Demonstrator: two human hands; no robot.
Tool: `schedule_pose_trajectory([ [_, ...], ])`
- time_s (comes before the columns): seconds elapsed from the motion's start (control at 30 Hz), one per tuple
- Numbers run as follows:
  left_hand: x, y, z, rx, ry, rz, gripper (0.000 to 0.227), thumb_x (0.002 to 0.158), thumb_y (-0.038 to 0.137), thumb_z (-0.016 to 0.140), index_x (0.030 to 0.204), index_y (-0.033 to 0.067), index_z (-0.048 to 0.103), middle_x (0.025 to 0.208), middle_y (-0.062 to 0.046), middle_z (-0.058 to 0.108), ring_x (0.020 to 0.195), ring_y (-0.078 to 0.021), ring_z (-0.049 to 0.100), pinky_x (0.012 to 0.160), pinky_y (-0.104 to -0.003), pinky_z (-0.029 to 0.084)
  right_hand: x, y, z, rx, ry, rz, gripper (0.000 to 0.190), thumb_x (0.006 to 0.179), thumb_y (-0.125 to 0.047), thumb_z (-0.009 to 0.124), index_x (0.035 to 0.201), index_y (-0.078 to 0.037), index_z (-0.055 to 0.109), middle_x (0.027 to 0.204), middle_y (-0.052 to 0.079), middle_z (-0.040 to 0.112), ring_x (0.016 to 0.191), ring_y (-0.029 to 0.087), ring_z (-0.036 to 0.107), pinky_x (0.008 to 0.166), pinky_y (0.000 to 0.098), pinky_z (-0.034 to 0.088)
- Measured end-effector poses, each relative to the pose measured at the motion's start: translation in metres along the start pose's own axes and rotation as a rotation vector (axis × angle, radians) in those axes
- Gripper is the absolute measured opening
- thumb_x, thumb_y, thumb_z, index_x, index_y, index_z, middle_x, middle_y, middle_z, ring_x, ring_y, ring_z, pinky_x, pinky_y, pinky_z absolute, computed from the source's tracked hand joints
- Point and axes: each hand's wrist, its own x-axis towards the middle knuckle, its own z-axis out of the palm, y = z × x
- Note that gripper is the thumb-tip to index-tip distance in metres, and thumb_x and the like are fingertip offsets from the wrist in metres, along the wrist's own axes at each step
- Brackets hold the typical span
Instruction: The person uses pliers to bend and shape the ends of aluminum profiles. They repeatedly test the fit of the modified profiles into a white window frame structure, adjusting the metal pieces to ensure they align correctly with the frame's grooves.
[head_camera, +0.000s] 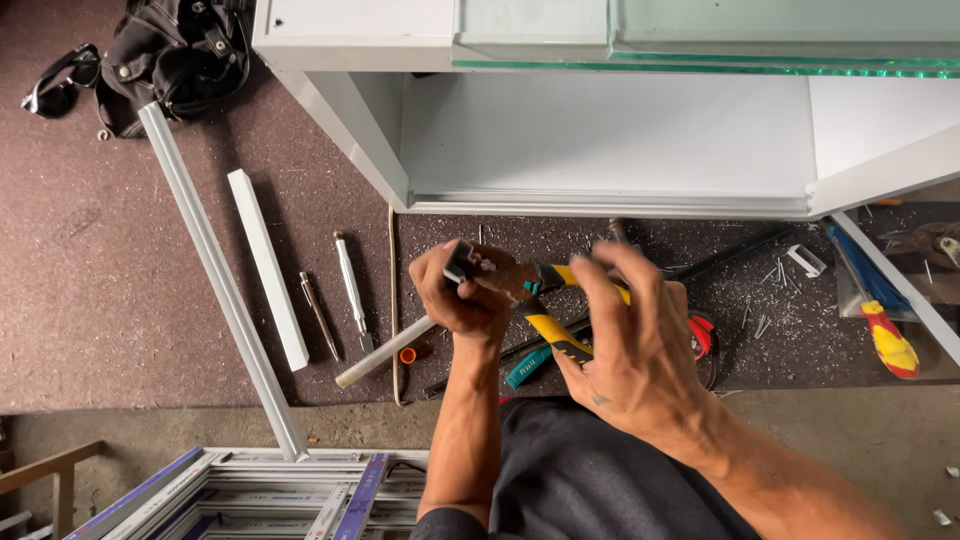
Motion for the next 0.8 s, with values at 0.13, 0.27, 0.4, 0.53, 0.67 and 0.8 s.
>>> schedule_pose_trajectory([
  [0.13, 0.012, 0.009, 0.006, -0.062, 0.01, -0.057, 0.046, 0.115, 0.043, 0.034, 0.11, 0.001, 0.053, 0.091, -0.012, 0.064, 0.082, -0.0235, 0.064, 0.07, -0.036, 0.055, 0.014, 0.001, -0.003, -0.067, -0.213, 0.035, 0.093, 0.059, -0.019, 0.089, 0.141, 0.002, 0.049, 0.112, 0.017, 0.057, 0.087, 0.03, 0.059, 0.072, 0.0492, 0.046],
  [0.27, 0.02, 0.008, 0.006, -0.114, -0.004, -0.039, 0.046, 0.115, 0.041, 0.034, 0.108, -0.001, 0.051, 0.088, -0.013, 0.064, 0.076, -0.0253, 0.066, 0.064, -0.037, 0.054, 0.019, 0.004, -0.009, -0.064, -0.245, 0.021, 0.093, 0.056, -0.011, 0.084, 0.142, -0.003, 0.05, 0.11, 0.015, 0.058, 0.085, 0.03, 0.059, 0.07, 0.0489, 0.047],
  [0.4, 0.016, 0.003, 0.001, -0.154, -0.061, -0.021, 0.045, 0.115, 0.041, 0.034, 0.104, 0.0003, 0.049, 0.086, -0.013, 0.064, 0.072, -0.0236, 0.066, 0.061, -0.036, 0.053, 0.018, 0.01, -0.012, -0.087, -0.257, 0.003, 0.095, 0.053, -0.008, 0.082, 0.142, -0.004, 0.05, 0.111, 0.015, 0.058, 0.086, 0.03, 0.059, 0.07, 0.0485, 0.048],
  [0.53, 0.01, -0.007, -0.001, -0.195, -0.124, -0.018, 0.049, 0.113, 0.043, 0.031, 0.102, -0.0003, 0.051, 0.082, -0.011, 0.066, 0.063, -0.0161, 0.064, 0.051, -0.028, 0.048, 0.016, 0.018, -0.011, -0.125, -0.295, -0.016, 0.097, 0.051, -0.007, 0.082, 0.143, -0.005, 0.05, 0.109, 0.016, 0.058, 0.085, 0.03, 0.059, 0.07, 0.047, 0.048],
  [0.67, 0.009, -0.009, 0.004, -0.233, -0.129, -0.02, 0.046, 0.114, 0.042, 0.031, 0.107, 0.0008, 0.051, 0.084, -0.008, 0.064, 0.068, -0.0148, 0.061, 0.055, -0.028, 0.047, 0.016, 0.025, -0.006, -0.103, -0.287, 0.002, 0.097, 0.058, -0.015, 0.087, 0.145, -0.006, 0.048, 0.113, 0.017, 0.055, 0.09, 0.03, 0.057, 0.074, 0.0487, 0.047],
  [0.8, 0.021, 0.0, 0.0, -0.26, -0.167, -0.086, 0.04, 0.117, 0.039, 0.034, 0.118, 0.0019, 0.049, 0.098, -0.011, 0.061, 0.086, -0.0186, 0.057, 0.072, -0.032, 0.047, 0.012, 0.014, 0.008, -0.068, -0.141, 0.062, 0.107, 0.055, -0.023, 0.091, 0.148, -0.003, 0.042, 0.125, 0.023, 0.047, 0.109, 0.036, 0.051, 0.082, 0.0524, 0.042],
])
